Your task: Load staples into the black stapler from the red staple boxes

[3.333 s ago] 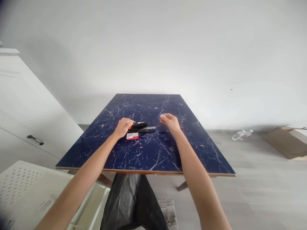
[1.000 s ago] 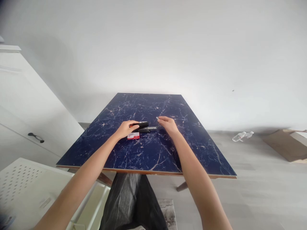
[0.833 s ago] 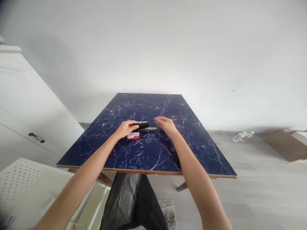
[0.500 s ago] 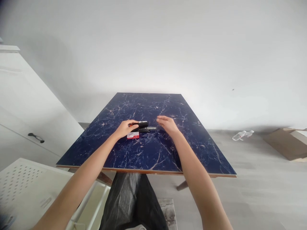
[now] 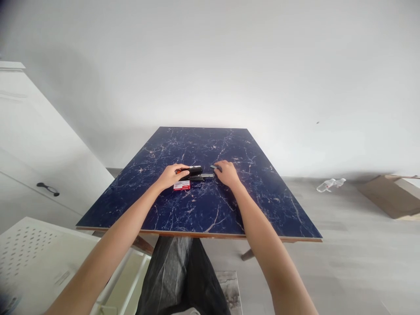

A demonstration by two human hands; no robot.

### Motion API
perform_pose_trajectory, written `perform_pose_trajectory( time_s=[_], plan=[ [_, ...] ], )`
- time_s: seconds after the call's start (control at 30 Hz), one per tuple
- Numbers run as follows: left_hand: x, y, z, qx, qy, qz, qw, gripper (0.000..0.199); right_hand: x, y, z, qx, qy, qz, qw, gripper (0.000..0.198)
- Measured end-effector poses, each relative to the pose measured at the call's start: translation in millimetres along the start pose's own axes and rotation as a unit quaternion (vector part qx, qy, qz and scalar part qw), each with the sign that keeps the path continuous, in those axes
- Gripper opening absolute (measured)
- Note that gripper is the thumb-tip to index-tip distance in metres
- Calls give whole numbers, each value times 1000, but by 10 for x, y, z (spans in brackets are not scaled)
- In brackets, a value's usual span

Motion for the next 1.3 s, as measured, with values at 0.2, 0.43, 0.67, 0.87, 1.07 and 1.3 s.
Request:
perform_pose_trajectory(
  time_s=[0.2,0.43,0.67,0.87,1.07,1.3],
  plan=[
    [4,-4,5,-5,2,5,1000,38,96,5,-62,22,-20,-18,999,24],
    [3,6,11,-11,-2,4,1000,39,-34,52,-27,23,-11,-14,1000,29],
    [0,26,11,-17,0,3,1000,39,-26,33,-12,-14,-16,-45,999,40],
    [5,12,7,-12,1,3,1000,39,-41,8,3,24,-23,-70,997,31],
    [-7,24,13,-11,0,2,1000,40,-55,11,14,58,-26,50,997,23],
    [9,-6,7,-17,-5,1,1000,42,-30,42,-4,91,6,-102,991,14]
  ],
)
Point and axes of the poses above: each hand's wrist, its own z-axis away from the middle knuckle, its own x-axis out of the palm, y = z × x, the point moved 1 cm from there along -z, towards the middle knuckle, and after that the axes turned 10 degrees about -z, right-handed, at the moved point
